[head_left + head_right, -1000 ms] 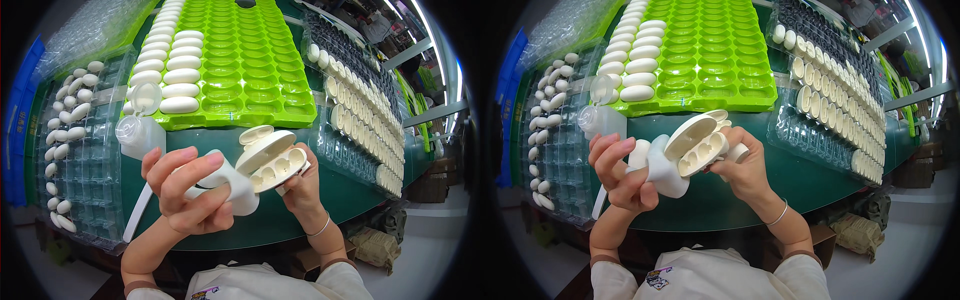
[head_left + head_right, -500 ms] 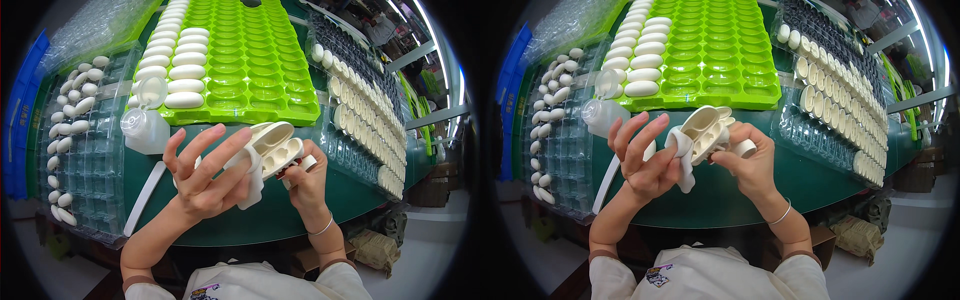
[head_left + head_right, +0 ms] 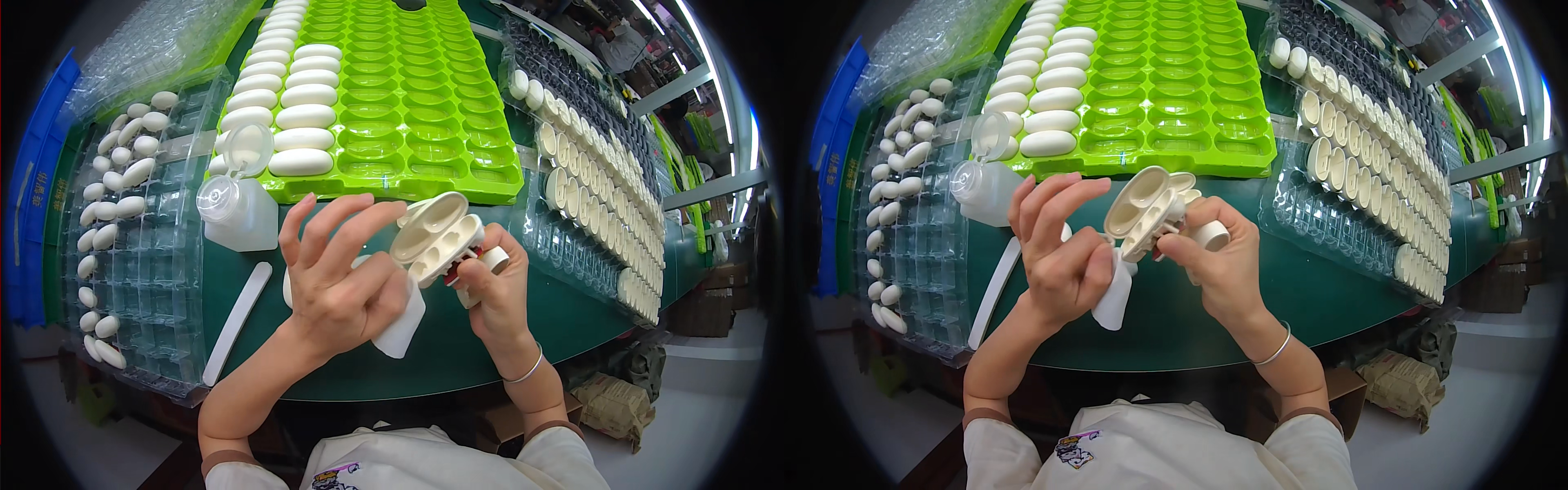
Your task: The person cleans the interior of white plastic cases using a white wipe. They open the case, wipe the inside surfaces, and then close it. The person repeats this process for multiple cases, picking them up from a green tray and placing them back down after cleaning.
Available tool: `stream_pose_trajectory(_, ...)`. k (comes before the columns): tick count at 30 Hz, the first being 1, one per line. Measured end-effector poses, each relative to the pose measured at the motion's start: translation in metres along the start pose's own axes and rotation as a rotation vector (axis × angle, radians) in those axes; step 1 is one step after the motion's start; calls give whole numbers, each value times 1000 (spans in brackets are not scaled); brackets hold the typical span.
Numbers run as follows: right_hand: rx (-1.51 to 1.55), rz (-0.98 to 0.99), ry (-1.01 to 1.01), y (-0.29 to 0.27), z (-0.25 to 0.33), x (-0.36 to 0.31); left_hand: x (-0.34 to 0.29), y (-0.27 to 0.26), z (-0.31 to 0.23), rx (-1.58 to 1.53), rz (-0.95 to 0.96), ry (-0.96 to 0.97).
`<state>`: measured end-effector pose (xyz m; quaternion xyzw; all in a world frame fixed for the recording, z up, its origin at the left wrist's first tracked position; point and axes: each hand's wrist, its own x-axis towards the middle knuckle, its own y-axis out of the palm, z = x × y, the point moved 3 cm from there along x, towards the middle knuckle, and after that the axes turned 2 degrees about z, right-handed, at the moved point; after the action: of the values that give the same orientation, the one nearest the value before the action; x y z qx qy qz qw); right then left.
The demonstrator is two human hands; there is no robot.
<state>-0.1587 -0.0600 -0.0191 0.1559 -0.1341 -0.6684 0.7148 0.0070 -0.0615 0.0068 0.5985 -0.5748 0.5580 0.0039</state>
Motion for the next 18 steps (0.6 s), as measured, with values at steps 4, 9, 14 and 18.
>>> stream_pose_trajectory(4,56,-11,75,-2,-1,2,0,-9,11,-170,-123,-66)
stream_pose_trajectory(9,-175,84,25,3,-3,-1,0,-5,2,104,-137,50)
stream_pose_trajectory(14,-410,56,-104,9,4,0,0,4,1,259,-28,119)
stream_pose_trajectory(18,-221,43,-28,3,-1,2,5,-2,7,-68,41,-56)
